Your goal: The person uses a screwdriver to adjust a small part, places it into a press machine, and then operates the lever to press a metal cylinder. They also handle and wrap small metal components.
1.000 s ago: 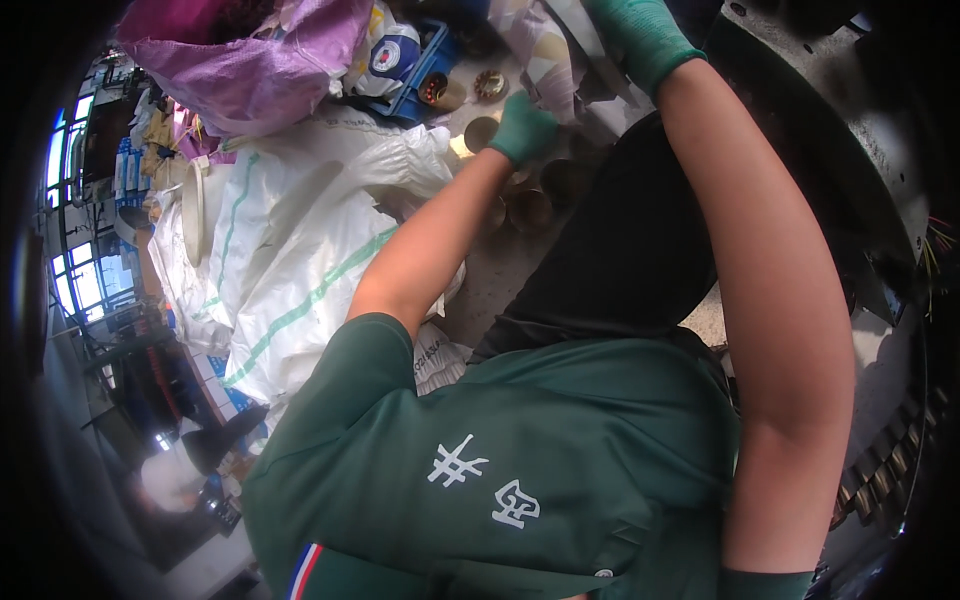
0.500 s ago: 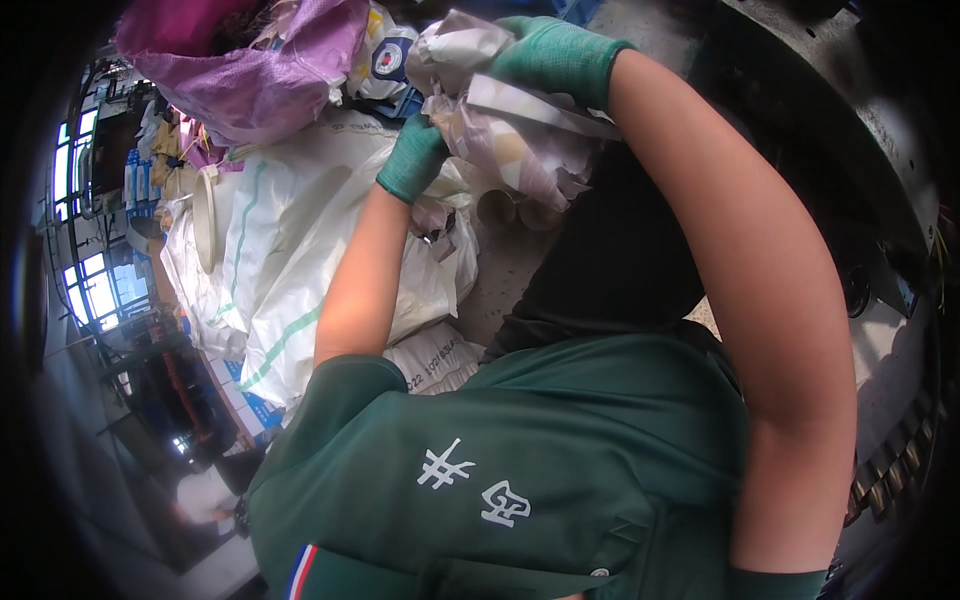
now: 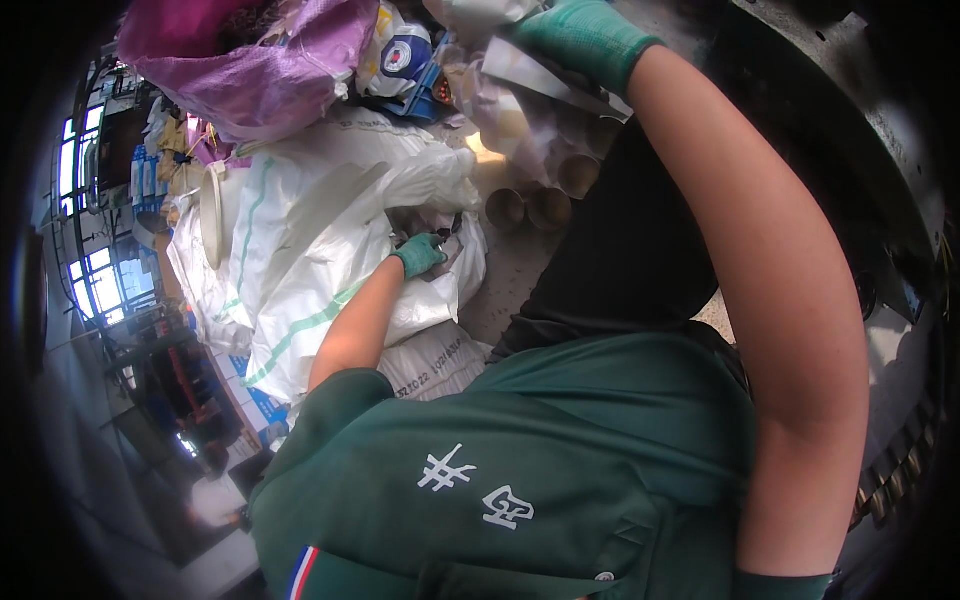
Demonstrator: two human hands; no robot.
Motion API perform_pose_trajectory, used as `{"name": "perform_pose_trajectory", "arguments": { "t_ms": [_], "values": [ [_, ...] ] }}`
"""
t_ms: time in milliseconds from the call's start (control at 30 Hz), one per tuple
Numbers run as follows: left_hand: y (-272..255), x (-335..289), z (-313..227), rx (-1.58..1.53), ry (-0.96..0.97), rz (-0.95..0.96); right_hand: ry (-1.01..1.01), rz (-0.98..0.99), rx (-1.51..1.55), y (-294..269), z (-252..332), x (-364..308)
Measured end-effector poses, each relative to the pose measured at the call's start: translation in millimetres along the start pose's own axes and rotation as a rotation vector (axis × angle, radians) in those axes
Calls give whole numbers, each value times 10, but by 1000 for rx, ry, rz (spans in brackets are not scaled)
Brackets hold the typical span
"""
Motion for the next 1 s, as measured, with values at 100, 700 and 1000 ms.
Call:
{"name": "perform_pose_trajectory", "arguments": {
  "t_ms": [100,700,1000],
  "values": [
    [-234,-204,-360,152,119,88,8,-14,-7,-23,-44,1],
    [-726,-16,-2175,62,600,-711,42,-113,7,-220,-147,-7],
    [-717,85,-2077,6,605,-664,63,-149,25,-334,-223,-38]
  ]
}}
Point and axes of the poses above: each hand's wrist, its own x-axis towards the middle knuckle, its own y-axis out of the palm, z = x × y, the point moved 1 cm from there along x, towards the middle knuckle, and after that the axes turned 8 degrees about -y, right-handed, at the moved point
